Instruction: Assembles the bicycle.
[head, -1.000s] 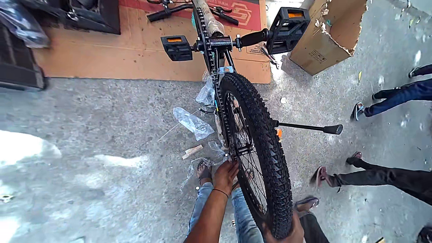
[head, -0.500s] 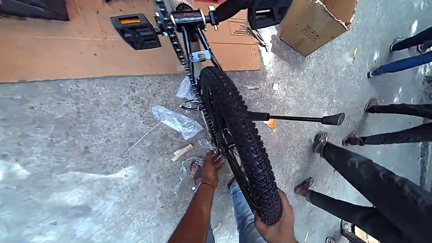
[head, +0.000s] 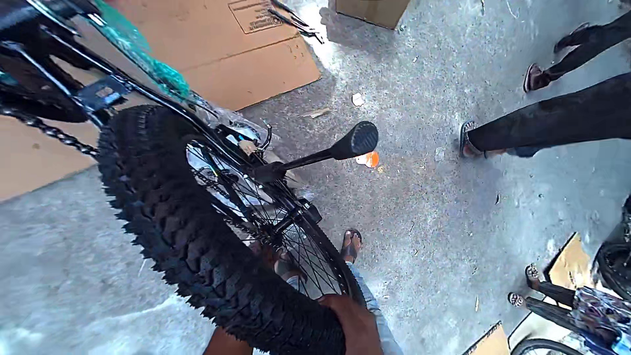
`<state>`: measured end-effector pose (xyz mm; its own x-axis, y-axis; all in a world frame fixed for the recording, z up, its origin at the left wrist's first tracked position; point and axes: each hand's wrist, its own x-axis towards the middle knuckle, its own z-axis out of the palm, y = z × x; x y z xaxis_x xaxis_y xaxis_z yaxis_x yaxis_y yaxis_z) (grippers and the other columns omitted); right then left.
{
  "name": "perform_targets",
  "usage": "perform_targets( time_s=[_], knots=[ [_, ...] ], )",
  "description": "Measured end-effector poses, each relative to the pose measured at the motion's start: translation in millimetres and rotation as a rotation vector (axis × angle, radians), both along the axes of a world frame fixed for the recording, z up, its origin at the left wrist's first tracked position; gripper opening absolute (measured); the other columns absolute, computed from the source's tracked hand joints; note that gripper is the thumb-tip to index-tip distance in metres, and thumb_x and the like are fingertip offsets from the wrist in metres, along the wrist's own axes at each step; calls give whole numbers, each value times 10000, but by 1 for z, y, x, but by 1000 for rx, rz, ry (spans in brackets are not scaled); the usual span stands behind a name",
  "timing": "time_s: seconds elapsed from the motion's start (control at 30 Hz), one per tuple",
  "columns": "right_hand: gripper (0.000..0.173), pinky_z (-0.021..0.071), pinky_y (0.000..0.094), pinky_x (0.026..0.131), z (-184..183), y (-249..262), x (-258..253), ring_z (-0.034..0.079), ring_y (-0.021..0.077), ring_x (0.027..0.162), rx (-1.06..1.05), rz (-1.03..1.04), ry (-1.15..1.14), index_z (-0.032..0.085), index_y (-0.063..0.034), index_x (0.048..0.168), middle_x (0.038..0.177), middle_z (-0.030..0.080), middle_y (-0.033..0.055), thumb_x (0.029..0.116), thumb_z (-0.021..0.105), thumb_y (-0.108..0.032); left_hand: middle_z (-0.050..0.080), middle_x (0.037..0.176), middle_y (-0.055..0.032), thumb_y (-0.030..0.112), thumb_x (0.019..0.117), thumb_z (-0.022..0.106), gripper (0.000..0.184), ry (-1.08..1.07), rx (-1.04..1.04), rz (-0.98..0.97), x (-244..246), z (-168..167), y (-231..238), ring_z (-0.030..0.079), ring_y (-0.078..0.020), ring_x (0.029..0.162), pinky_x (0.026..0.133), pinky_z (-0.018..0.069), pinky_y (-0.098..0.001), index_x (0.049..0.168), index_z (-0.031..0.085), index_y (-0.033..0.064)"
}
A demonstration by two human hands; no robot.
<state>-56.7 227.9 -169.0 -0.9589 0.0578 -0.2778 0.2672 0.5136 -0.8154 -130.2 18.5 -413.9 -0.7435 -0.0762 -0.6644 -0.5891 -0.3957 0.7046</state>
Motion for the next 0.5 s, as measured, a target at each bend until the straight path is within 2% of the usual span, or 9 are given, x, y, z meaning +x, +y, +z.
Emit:
perform_targets(
  time_s=[0.03,0.07,0.1,0.17,0.27,0.33,0.4,0.47,0.5],
  knots=[
    [646,608,443,949,0,0,1,715,232,1112,-8,2,-11,707,-7,1209,1187,741,133,652,912,-262,560,1369,-221,322,1124,244,487,-240,-38,52,-13,29,13,608,-305,1191,983,509,-501,1472,403,21],
    [648,606,444,953,1,2,2,711,228,1120,-13,6,-25,706,-14,1215,1195,738,127,654,913,-265,468,1484,-239,392,1114,257,573,-214,1,-4,-7,30,11,551,-328,1302,1025,500,-519,1541,287,11],
    [647,608,443,951,2,3,2,711,225,1119,-14,7,-33,705,-19,1218,1197,738,122,654,910,-262,395,1544,-282,448,1106,246,660,-149,27,-74,2,25,8,522,-365,1352,1021,513,-538,1573,188,-15],
    [664,602,463,939,5,4,-2,710,246,1114,-17,12,-40,697,-6,1230,1200,733,139,642,905,-236,444,1529,-255,499,1108,183,671,-399,-163,3,-16,53,36,550,-362,1307,1008,480,-553,1585,235,30],
    [709,607,489,914,8,4,-2,711,258,1108,20,33,-78,677,-21,1279,1219,725,135,636,907,-211,379,1556,-312,337,1138,191,571,-524,-244,14,-30,102,66,464,-406,1379,1092,406,-546,1580,227,-23],
    [758,601,511,920,13,6,-2,706,268,1118,18,41,-127,650,-32,1326,1248,711,139,640,918,-208,359,1576,-278,204,1138,251,498,-473,-292,-176,-17,121,56,430,-332,1420,1145,378,-442,1566,227,-50],
    [900,593,469,967,16,7,-4,681,223,1170,5,39,-154,566,-48,1430,1333,672,114,653,947,-295,458,1513,-278,138,1090,439,500,-323,-482,-348,12,113,31,484,-304,1396,1165,401,-409,1532,326,-68],
    [1135,583,406,1000,16,3,-10,650,175,1207,16,14,-100,439,-24,1512,1412,614,104,600,972,-438,550,1424,-261,162,1040,546,587,-332,-580,-501,25,103,1,557,-324,1315,1120,444,-471,1548,322,-31],
    [1186,574,401,1022,20,-2,-17,633,175,1240,43,4,-55,423,-11,1522,1443,593,111,584,972,-485,572,1403,-252,215,1020,605,648,-352,-603,-548,31,91,-18,591,-340,1275,1082,478,-503,1554,318,-14]
  ],
)
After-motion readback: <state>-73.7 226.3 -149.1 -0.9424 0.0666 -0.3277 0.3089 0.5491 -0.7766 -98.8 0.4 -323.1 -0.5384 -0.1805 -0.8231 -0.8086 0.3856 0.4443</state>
